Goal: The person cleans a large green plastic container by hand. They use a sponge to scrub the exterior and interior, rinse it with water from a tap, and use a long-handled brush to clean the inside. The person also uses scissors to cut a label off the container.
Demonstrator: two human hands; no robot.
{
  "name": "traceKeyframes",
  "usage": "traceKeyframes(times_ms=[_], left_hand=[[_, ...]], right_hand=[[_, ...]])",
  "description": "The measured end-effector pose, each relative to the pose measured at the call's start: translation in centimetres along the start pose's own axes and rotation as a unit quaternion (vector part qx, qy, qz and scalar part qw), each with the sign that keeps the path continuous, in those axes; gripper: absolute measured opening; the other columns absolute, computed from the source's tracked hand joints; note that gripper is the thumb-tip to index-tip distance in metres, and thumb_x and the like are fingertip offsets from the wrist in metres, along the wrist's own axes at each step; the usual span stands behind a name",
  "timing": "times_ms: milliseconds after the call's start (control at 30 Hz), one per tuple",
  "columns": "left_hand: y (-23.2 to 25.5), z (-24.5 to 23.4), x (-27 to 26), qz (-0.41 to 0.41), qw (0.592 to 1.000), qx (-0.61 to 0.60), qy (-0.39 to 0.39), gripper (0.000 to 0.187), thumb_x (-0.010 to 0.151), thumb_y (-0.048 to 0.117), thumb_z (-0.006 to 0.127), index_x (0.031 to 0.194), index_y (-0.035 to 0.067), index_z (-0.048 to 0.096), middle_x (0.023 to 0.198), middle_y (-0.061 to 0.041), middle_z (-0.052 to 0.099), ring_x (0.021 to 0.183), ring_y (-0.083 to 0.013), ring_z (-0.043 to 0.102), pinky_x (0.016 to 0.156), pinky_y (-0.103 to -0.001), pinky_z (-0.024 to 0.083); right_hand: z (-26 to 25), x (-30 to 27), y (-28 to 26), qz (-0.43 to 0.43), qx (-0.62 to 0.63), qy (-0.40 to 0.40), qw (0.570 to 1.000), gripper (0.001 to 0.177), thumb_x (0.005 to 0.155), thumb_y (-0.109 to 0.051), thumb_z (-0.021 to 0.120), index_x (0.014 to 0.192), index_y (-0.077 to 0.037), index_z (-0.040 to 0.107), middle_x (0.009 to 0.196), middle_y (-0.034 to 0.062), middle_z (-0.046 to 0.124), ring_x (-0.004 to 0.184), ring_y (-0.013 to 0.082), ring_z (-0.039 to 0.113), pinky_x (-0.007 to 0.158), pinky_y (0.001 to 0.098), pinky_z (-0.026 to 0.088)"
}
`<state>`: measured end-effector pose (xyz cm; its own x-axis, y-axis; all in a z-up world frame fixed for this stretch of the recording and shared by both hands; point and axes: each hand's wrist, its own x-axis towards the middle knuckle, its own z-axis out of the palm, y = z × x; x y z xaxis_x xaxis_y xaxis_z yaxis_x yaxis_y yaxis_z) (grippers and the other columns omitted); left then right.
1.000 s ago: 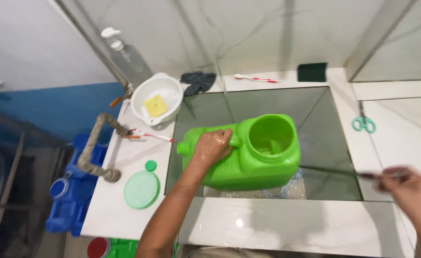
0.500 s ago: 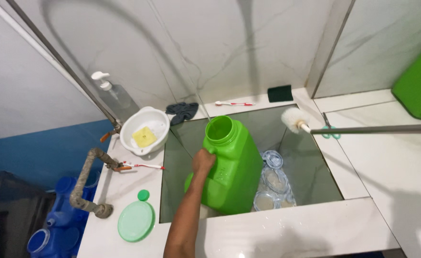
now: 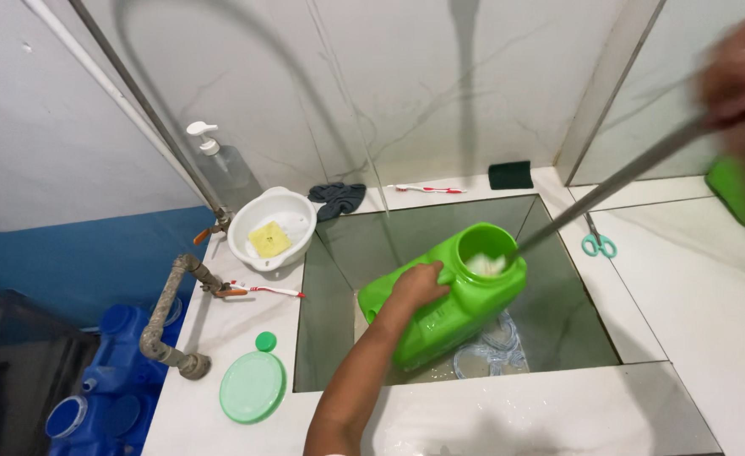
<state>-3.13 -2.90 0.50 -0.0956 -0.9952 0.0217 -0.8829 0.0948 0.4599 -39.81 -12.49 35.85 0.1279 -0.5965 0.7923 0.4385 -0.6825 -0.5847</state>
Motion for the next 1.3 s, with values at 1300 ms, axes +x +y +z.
traceKeyframes(times_ms=[1300], left_hand=[[0.9,-1.0,-5.3,0.018,0.992,0.12,-0.045,0.036,0.078,0.037,0.077,0.097,0.007,0.069,0.081,-0.022,0.072,0.079,-0.0423,0.071,0.073,-0.054,0.057]], right_hand=[[6.4,-30.3,17.2,0.082,0.116,0.159,0.977,0.012,0.091,-0.01,0.055,0.086,-0.001,0.05,0.072,0.0027,0.045,0.05,0.0123,0.044,0.051,0.033,0.04]])
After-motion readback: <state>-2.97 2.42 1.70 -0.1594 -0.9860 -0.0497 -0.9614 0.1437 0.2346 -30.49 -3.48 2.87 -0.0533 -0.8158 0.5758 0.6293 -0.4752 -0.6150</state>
